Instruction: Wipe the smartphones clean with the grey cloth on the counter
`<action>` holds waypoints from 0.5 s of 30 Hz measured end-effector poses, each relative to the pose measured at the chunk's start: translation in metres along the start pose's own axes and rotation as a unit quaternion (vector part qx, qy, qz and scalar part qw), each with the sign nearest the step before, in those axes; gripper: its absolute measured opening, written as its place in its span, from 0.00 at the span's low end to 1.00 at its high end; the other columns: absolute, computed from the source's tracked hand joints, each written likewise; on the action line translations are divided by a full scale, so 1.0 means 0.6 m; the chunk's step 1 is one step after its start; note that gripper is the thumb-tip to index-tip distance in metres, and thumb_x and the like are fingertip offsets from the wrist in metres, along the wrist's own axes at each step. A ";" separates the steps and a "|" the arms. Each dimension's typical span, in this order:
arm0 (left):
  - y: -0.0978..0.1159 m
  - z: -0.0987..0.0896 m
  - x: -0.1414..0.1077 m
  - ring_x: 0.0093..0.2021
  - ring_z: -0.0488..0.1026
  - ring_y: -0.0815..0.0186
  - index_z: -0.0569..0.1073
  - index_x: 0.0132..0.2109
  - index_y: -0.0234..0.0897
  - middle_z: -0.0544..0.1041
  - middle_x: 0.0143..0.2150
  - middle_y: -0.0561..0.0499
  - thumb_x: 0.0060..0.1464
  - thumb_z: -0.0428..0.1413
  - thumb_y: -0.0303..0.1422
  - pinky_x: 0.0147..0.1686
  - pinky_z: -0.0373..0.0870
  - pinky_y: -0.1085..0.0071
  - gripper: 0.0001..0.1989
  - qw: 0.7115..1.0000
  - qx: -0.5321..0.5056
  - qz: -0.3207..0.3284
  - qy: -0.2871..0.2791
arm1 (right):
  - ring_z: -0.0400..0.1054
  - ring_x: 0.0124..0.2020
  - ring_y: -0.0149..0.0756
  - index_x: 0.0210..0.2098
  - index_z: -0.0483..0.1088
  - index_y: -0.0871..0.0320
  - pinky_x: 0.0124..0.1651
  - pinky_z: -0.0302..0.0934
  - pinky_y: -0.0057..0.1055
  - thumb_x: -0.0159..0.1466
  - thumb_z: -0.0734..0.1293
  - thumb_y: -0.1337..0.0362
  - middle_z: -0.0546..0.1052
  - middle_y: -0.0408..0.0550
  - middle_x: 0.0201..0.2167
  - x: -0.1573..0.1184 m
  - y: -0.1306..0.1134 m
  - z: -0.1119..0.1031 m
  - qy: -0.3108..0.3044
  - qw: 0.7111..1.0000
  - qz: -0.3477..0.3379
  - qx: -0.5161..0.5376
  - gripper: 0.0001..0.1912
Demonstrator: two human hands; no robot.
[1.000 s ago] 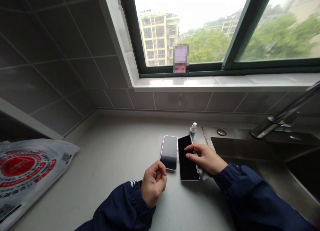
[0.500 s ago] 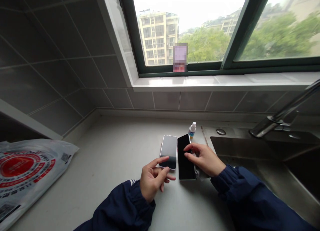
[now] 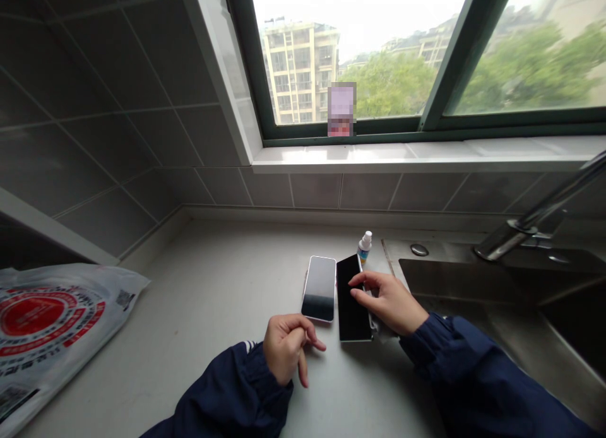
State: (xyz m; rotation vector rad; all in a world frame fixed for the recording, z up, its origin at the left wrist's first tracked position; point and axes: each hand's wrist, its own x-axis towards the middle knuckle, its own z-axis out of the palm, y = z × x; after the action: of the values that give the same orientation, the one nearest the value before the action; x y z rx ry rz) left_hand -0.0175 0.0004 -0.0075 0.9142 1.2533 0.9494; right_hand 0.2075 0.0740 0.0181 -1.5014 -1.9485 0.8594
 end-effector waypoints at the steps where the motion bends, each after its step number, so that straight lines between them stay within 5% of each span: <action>1: -0.002 0.000 0.000 0.06 0.63 0.67 0.67 0.21 0.34 0.80 0.24 0.42 0.40 0.46 0.29 0.05 0.41 0.77 0.07 1.000 0.003 -0.006 0.000 | 0.66 0.26 0.35 0.37 0.75 0.55 0.31 0.58 0.30 0.58 0.66 0.57 0.75 0.43 0.25 0.000 0.000 0.000 0.001 1.000 0.000 0.001 0.11; 5: -0.006 0.001 -0.003 0.04 0.57 0.71 0.65 0.22 0.36 0.75 0.16 0.47 0.40 0.45 0.28 0.06 0.38 0.79 0.06 1.000 0.004 -0.001 -0.009 | 0.66 0.26 0.35 0.37 0.75 0.55 0.31 0.59 0.30 0.58 0.66 0.57 0.75 0.43 0.25 0.000 0.000 -0.001 0.005 1.000 0.000 0.010 0.11; 11: -0.006 0.005 -0.001 0.06 0.61 0.70 0.65 0.23 0.35 0.74 0.15 0.47 0.46 0.45 0.28 0.09 0.44 0.79 0.08 0.999 -0.014 0.044 -0.002 | 0.66 0.25 0.34 0.36 0.76 0.55 0.30 0.58 0.30 0.58 0.67 0.58 0.74 0.43 0.24 0.002 0.007 0.000 0.018 0.999 -0.001 0.036 0.11; 15: 0.000 0.009 -0.002 0.11 0.67 0.68 0.69 0.28 0.34 0.70 0.11 0.51 0.53 0.48 0.31 0.17 0.61 0.76 0.09 0.995 -0.018 0.101 -0.001 | 0.65 0.26 0.34 0.33 0.74 0.56 0.30 0.58 0.29 0.57 0.66 0.60 0.73 0.43 0.24 0.004 0.010 -0.002 0.044 0.997 0.000 0.064 0.08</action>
State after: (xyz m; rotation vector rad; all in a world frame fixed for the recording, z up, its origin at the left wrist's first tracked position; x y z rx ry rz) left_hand -0.0122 -0.0009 -0.0068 1.0268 1.1530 1.1266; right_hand 0.2116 0.0774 0.0141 -1.4396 -1.7969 0.8854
